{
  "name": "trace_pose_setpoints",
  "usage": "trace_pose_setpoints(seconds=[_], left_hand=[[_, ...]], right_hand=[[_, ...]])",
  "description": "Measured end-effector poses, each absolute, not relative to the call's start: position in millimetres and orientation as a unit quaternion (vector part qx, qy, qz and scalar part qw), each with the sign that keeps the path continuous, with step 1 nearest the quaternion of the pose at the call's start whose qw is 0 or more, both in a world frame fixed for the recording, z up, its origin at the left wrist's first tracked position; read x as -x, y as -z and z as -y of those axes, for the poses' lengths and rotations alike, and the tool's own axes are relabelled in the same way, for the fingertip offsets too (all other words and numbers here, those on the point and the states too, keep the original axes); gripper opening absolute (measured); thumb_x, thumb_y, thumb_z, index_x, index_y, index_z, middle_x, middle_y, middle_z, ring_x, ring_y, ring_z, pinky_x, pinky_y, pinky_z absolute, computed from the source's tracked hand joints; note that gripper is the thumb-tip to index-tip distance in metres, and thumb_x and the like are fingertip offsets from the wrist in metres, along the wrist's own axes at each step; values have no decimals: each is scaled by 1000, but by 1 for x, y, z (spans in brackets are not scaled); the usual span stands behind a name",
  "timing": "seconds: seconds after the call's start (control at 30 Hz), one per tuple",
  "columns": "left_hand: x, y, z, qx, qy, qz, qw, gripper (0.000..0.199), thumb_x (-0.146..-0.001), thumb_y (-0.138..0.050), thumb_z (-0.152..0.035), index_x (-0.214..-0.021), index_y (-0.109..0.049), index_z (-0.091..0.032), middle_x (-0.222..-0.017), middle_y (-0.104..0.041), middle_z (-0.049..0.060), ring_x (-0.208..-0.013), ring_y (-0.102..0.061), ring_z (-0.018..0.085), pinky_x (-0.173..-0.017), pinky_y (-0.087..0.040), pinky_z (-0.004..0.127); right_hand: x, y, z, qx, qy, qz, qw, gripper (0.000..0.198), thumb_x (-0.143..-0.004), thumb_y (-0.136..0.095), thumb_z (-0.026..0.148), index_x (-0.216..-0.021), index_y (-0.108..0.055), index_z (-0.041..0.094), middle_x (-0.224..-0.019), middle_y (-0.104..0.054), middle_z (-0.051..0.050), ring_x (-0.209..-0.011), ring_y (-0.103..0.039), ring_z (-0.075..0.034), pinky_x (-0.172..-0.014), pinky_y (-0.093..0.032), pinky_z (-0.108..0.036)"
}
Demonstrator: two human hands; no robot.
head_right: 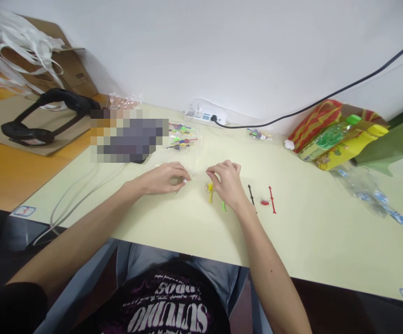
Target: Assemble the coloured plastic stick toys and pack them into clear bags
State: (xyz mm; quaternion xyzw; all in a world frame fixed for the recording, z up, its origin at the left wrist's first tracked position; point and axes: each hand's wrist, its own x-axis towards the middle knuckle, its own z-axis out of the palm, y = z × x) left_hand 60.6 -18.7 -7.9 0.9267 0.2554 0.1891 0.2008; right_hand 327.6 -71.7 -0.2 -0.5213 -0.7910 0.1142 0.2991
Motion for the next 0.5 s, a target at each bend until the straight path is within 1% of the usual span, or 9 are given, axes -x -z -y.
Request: trace_pose_setpoints(seconds=[0.17,0.37,0.5], left_hand=[[-66,13,19,-931,-203,-245,179,27,-93,-63,-20,-116,-77,-20,-106,-76,10,-104,-68,25,-96,-50,38],[-71,14,23,-941,-213,-212,156,23,-96,-64,-23,-115,-76,-19,-103,-77,10,-100,-68,25,-93,-51,41],[-72,13,25,-942,-231,-200,136,20,-98,-63,-23,-113,-76,-19,-100,-77,9,-98,-69,25,-92,-52,41]], right_hand=[[-327,0,73,510,-123,807,272,20,-103,-59,36,-95,-74,25,-99,-78,-7,-103,-59,-30,-97,-29,-51],[-326,-5,80,504,-111,834,196,24,-98,-65,45,-98,-75,23,-96,-75,-8,-101,-57,-29,-93,-27,-47],[-324,-5,81,517,-98,837,146,18,-95,-66,37,-97,-75,21,-93,-74,-7,-100,-56,-28,-92,-26,-46]])
